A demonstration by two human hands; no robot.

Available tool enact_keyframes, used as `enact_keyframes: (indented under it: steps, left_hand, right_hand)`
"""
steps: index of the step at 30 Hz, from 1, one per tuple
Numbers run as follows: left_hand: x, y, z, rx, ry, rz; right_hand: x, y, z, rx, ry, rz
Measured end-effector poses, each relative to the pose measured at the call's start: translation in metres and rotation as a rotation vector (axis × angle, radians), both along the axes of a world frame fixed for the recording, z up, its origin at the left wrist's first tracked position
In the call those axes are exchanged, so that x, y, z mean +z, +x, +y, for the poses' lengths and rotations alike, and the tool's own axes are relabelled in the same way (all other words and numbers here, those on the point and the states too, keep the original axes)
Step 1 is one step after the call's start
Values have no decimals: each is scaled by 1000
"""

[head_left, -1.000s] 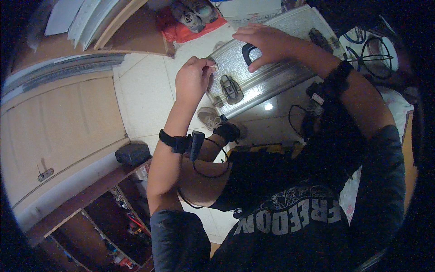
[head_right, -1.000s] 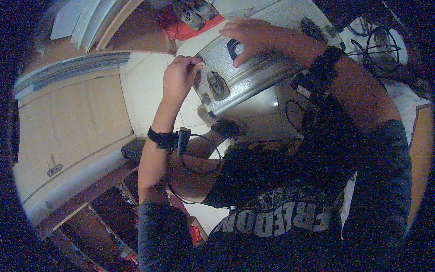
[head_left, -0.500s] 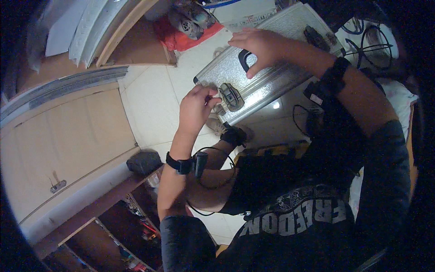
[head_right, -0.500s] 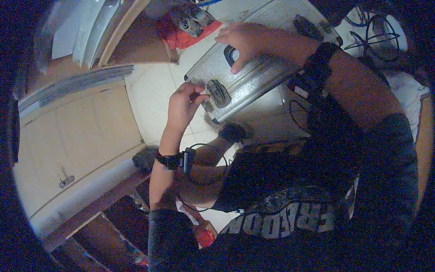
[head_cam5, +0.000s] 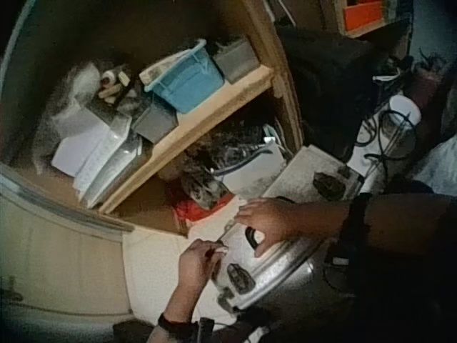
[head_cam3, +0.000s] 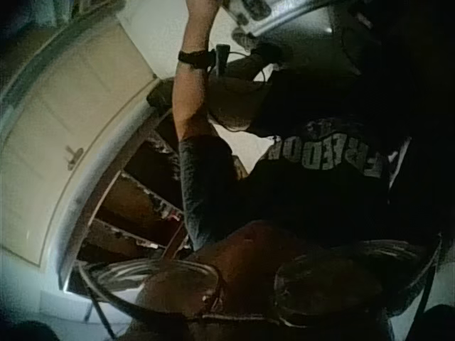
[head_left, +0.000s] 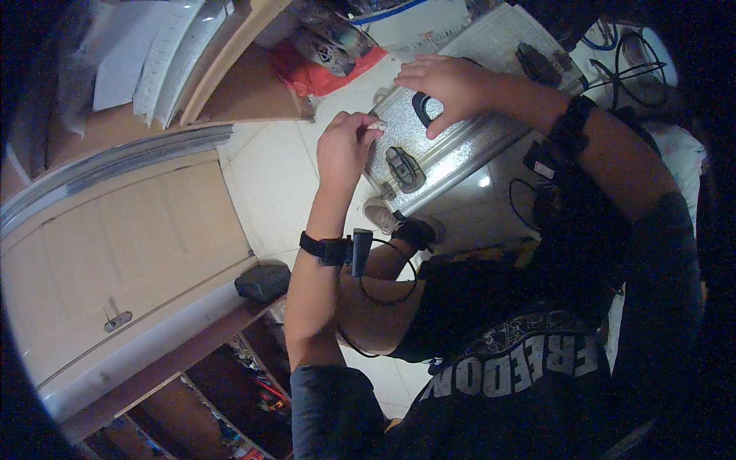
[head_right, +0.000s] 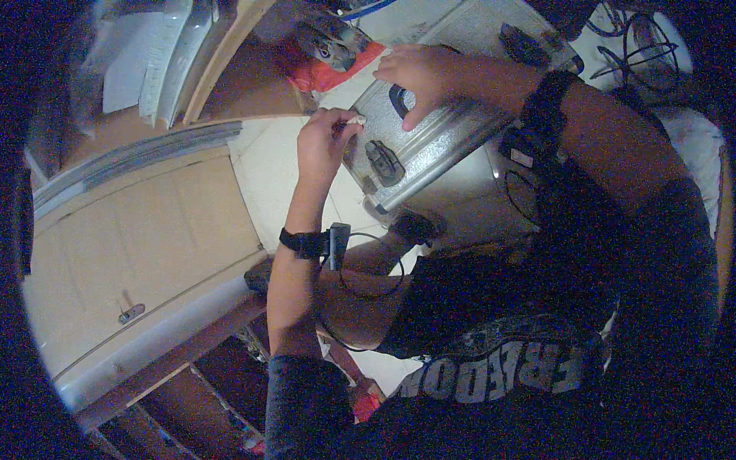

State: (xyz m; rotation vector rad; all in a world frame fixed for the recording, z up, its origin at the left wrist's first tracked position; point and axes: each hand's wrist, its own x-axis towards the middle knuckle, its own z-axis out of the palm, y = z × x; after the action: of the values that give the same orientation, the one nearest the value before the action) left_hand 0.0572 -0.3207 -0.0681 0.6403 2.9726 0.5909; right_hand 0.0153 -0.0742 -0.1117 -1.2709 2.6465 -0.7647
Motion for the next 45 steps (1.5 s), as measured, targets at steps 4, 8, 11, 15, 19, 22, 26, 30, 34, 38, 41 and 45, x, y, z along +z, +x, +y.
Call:
enact_keyframes:
  steps: [4,8,11,15,19,22,26,30,34,38,41,45]
  left_hand:
    - [2,-1,4,-2,3,-9]
    - [4,3,-5,-37,-156,13]
    - [5,11,-19,13,-128,-16]
    - [12,13,-8,40,-162,3]
    - [14,6,6,2,-139,-57]
    - [10,7,18,-59,-131,-43]
    - [10,12,36,-213,-73,-58]
    - [9,4,27,-93,20,-139]
    - [3,9,31,-21,-26,-64]
    - [8,27,46,-165,-223,-10]
    - [11,28,48,-195,-125,-88]
    - [10,14,30,-133,-129,-59]
  right_hand:
    - [2,3,4,-17,-22,3]
    - [-11,1,18,-12,-108,105]
    - [-6,3,26,-67,-70,8]
    - [3,2,42,-46,-126,-48]
    - [4,3,44,-75,-125,-32]
    - [8,3,41,-60,-124,-36]
    - [19,5,38,-68,-68,-117]
    - [15,8,37,-87,-106,-81]
    - [15,9,36,-109,-74,-59]
    - [13,6,35,-104,-52,-40]
    - [12,7,35,-111,-69,-39]
    - [10,8,34,-108,-111,-41]
